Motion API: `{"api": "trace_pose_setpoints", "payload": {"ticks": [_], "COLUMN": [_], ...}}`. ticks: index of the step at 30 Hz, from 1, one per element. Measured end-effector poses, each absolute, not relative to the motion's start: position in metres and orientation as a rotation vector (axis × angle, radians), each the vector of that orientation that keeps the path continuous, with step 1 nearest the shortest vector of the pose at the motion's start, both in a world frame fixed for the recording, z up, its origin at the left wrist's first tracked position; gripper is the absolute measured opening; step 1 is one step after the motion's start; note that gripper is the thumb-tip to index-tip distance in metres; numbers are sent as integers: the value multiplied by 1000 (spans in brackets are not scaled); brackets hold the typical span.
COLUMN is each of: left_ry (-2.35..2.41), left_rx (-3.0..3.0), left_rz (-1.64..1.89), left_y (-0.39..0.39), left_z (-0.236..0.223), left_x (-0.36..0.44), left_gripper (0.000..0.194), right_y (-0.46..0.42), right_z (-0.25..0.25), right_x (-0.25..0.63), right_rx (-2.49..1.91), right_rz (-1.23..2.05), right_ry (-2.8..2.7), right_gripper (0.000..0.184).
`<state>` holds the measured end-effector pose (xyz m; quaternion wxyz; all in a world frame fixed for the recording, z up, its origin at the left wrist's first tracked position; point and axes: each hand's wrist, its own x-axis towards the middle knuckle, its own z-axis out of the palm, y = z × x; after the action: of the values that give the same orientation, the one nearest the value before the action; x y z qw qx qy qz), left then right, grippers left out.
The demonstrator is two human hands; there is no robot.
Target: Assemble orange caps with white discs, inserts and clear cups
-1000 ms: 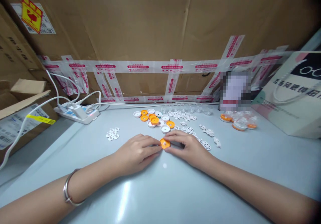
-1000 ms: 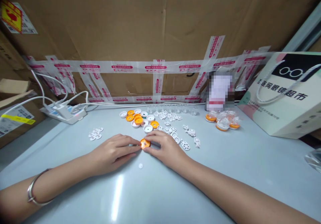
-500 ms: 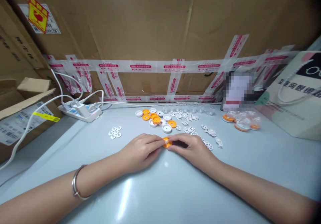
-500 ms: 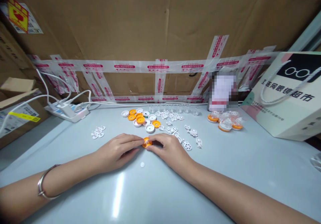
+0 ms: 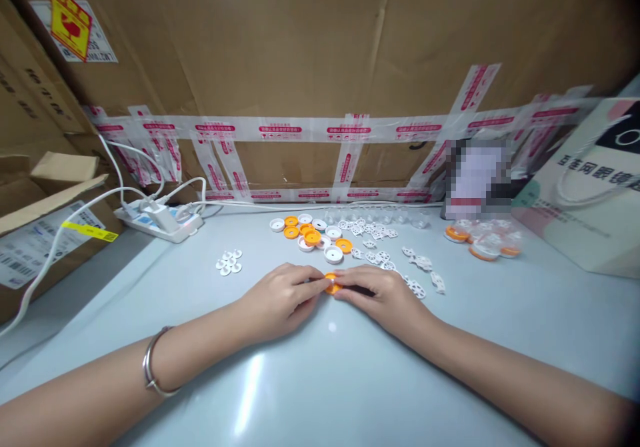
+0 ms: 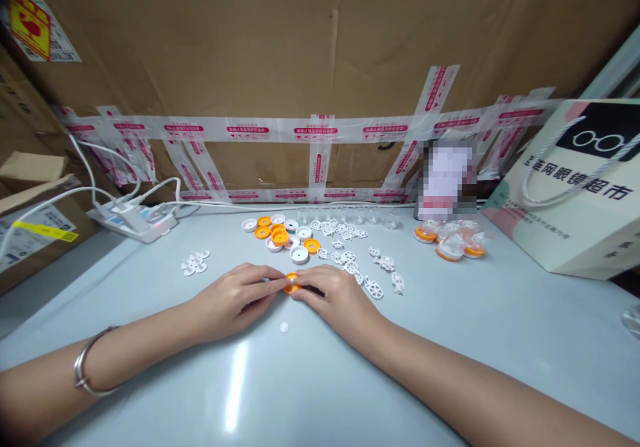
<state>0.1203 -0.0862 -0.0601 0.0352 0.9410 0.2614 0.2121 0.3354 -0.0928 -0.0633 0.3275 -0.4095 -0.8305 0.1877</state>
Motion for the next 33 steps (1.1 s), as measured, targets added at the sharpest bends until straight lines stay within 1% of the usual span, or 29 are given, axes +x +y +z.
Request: {"api": "trace_pose_setpoints", "payload": {"ticks": [6,12,17,22,33], "left_ry": [795,803,772,756,745], "left_rx": [2908,2903,2884,2886,2864], "left_rz": [658,682,727,691,673], "left_y": [-86,-89,-89,-89,-90], "left_z": [-61,-60,-59,-59,-59], "left_x": [120,123,122,120,121], "left_gripper": [36,31,32,36,35], "right_y": [-93,-94,-96,-95,-95], "right_z": [-64,-66,-67,-68,-70], "right_x": [335,333,333,333,333], "right_rx": [-1005,-932,-925,-907,-886], "right_rz": [343,174,193,202,69], "right_ry": [-2266,-2351,-2348,-2347,-2382], "right_gripper": [18,20,21,21,21]}}
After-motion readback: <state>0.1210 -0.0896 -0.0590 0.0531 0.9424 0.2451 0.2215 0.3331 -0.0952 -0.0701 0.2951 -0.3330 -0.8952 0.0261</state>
